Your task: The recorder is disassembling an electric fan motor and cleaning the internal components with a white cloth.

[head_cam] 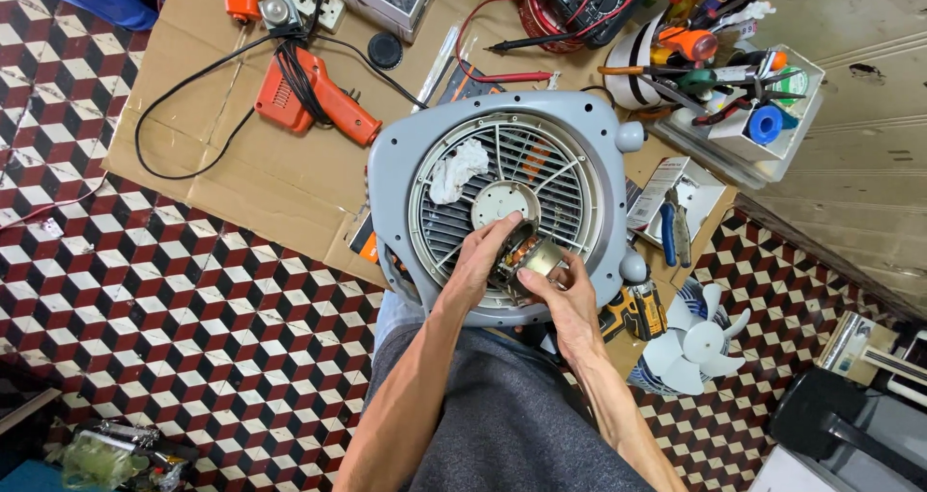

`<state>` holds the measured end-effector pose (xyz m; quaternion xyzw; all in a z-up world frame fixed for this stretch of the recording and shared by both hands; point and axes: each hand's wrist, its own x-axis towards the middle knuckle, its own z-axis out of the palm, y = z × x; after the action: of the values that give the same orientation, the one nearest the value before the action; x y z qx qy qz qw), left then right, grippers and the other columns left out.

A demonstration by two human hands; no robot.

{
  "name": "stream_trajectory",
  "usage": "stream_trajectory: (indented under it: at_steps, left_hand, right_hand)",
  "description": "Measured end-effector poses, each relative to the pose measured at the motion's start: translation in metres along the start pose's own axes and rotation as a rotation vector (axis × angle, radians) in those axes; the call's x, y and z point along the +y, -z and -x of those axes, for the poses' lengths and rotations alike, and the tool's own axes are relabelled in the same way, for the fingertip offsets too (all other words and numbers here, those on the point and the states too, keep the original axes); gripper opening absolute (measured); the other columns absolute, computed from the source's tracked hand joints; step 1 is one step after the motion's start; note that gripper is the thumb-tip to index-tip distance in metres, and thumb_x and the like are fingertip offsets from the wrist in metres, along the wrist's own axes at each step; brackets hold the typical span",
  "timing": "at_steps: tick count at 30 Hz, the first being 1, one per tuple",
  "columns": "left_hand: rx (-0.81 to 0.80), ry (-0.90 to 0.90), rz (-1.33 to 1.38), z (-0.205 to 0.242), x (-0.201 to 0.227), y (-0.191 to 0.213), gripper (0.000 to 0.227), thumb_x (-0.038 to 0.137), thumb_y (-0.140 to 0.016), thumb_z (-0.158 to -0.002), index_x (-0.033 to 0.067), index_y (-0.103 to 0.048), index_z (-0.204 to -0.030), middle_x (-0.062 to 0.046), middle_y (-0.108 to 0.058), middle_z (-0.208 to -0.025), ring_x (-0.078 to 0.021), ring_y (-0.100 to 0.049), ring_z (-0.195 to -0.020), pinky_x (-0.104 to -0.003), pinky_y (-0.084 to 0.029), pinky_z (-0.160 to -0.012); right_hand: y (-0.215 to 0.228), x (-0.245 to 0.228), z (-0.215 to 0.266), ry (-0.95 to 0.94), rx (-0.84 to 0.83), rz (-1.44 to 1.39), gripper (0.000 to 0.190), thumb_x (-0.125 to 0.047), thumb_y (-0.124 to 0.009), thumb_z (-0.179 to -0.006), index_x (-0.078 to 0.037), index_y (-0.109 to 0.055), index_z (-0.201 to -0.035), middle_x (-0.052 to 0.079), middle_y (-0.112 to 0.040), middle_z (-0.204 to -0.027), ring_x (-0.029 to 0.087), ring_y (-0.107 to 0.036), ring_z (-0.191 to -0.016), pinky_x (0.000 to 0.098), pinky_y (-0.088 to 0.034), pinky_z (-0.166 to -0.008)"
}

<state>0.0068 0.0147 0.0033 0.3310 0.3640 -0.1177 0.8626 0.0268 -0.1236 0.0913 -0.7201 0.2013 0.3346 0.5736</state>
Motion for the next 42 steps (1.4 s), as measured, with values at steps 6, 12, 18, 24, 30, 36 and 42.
stream_trajectory:
  at_steps: [6, 12, 18, 24, 30, 36, 42]
  left_hand:
    - [-0.055, 0.074, -0.020, 0.003, 0.006, 0.003, 0.056, 0.050, -0.069, -0.087, 0.0008, -0.072, -0.114, -0.007, -0.072, -0.096, -0.0150, -0.066, -0.083, -0.030, -0.055, -0.076]
    - [-0.040, 0.023, -0.012, 0.000, -0.003, -0.001, 0.056, 0.049, -0.070, -0.089, -0.0013, -0.071, -0.113, -0.007, -0.071, -0.096, -0.0146, -0.065, -0.085, -0.029, -0.053, -0.077]
    - [-0.007, -0.018, -0.033, -0.001, -0.003, -0.003, 0.057, 0.053, -0.068, -0.088, 0.0018, -0.071, -0.113, -0.006, -0.072, -0.098, -0.0122, -0.067, -0.089, -0.026, -0.053, -0.082]
    - [-0.076, -0.009, -0.143, 0.002, 0.006, 0.000, 0.058, 0.053, -0.068, -0.087, 0.0019, -0.073, -0.113, -0.006, -0.071, -0.093, -0.0152, -0.066, -0.085, -0.029, -0.052, -0.079]
    - [-0.103, 0.021, -0.154, 0.005, 0.015, 0.000, 0.054, 0.050, -0.069, -0.086, 0.0051, -0.073, -0.114, -0.005, -0.072, -0.093, -0.0145, -0.067, -0.084, -0.028, -0.054, -0.077]
    - [-0.093, 0.009, -0.060, -0.004, 0.003, 0.003, 0.046, 0.046, -0.068, -0.091, 0.0044, -0.072, -0.110, -0.003, -0.069, -0.092, -0.0117, -0.063, -0.082, -0.027, -0.052, -0.076]
    - [-0.101, -0.028, -0.036, -0.006, 0.000, 0.001, 0.045, 0.045, -0.068, -0.094, 0.0026, -0.071, -0.109, -0.003, -0.067, -0.092, -0.0123, -0.060, -0.083, -0.027, -0.049, -0.076]
  right_hand:
    - [0.003, 0.002, 0.000, -0.041, -0.012, 0.026, 0.082, -0.027, -0.085, -0.073, 0.000, -0.045, -0.140, 0.014, -0.066, -0.098, 0.022, -0.067, -0.073, 0.0369, -0.060, -0.046]
    - [-0.001, 0.010, 0.004, -0.020, 0.027, -0.006, 0.087, -0.031, -0.084, -0.069, 0.001, -0.042, -0.139, 0.012, -0.066, -0.102, 0.024, -0.069, -0.076, 0.0379, -0.056, -0.042]
    - [0.002, 0.016, 0.000, 0.053, 0.047, 0.054, 0.094, -0.031, -0.088, -0.069, 0.001, -0.039, -0.143, 0.017, -0.068, -0.110, 0.024, -0.073, -0.090, 0.0325, -0.066, -0.066]
    - [0.001, 0.003, 0.001, -0.064, 0.014, 0.040, 0.087, -0.031, -0.084, -0.067, 0.000, -0.047, -0.139, 0.014, -0.068, -0.100, 0.024, -0.066, -0.072, 0.0385, -0.057, -0.050]
    - [0.008, 0.015, -0.004, 0.016, -0.023, 0.011, 0.086, -0.032, -0.088, -0.072, 0.002, -0.048, -0.140, 0.014, -0.069, -0.104, 0.019, -0.067, -0.075, 0.0301, -0.059, -0.055]
    - [-0.001, 0.003, 0.004, -0.029, 0.020, -0.011, 0.083, -0.033, -0.084, -0.070, 0.001, -0.048, -0.137, 0.013, -0.064, -0.100, 0.020, -0.066, -0.075, 0.0348, -0.056, -0.044]
    - [-0.002, 0.001, 0.005, -0.033, 0.045, -0.033, 0.086, -0.031, -0.084, -0.070, -0.003, -0.044, -0.140, 0.014, -0.067, -0.107, 0.023, -0.067, -0.077, 0.0355, -0.056, -0.044]
